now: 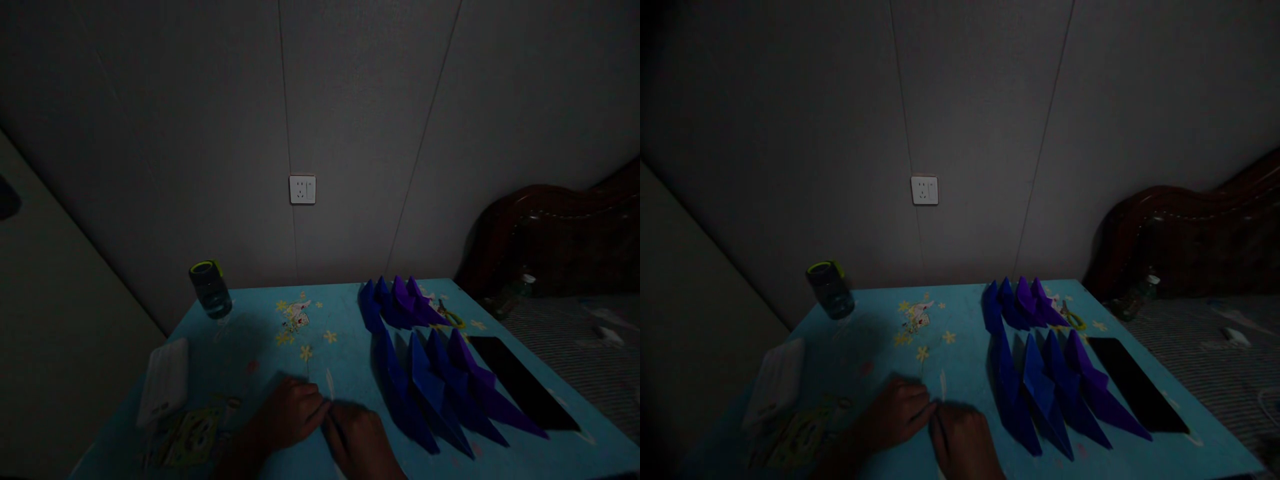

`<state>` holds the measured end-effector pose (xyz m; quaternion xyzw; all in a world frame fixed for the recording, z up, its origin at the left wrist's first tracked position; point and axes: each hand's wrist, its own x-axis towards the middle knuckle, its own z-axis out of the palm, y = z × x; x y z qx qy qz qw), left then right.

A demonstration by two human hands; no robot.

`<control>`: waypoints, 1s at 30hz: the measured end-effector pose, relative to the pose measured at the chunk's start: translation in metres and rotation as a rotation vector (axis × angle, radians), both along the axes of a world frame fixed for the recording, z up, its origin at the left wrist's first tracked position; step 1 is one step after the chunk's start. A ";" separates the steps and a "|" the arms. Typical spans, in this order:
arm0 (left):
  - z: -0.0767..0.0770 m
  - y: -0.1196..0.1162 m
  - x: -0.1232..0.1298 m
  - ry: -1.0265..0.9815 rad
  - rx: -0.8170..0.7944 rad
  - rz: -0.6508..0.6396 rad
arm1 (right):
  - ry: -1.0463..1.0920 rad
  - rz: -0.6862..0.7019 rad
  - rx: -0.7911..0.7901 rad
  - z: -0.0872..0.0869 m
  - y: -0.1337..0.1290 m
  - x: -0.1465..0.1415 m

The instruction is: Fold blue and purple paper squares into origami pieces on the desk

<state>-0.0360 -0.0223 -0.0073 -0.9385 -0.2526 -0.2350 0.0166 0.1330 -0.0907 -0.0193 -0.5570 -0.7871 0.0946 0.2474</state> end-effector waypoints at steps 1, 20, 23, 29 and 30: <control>0.001 0.000 0.000 0.003 -0.003 -0.001 | 0.001 0.000 -0.005 0.001 -0.001 0.000; 0.004 0.004 -0.002 0.024 -0.005 0.006 | -0.083 -0.277 0.470 0.010 -0.039 0.049; 0.004 0.003 -0.001 0.033 -0.008 -0.006 | -0.227 -0.464 0.466 0.009 -0.049 0.073; 0.003 0.002 -0.001 0.036 -0.017 0.012 | -0.384 -0.538 0.400 0.002 -0.046 0.084; 0.003 0.002 -0.001 0.031 -0.026 0.016 | -0.389 -0.524 0.390 0.000 -0.045 0.083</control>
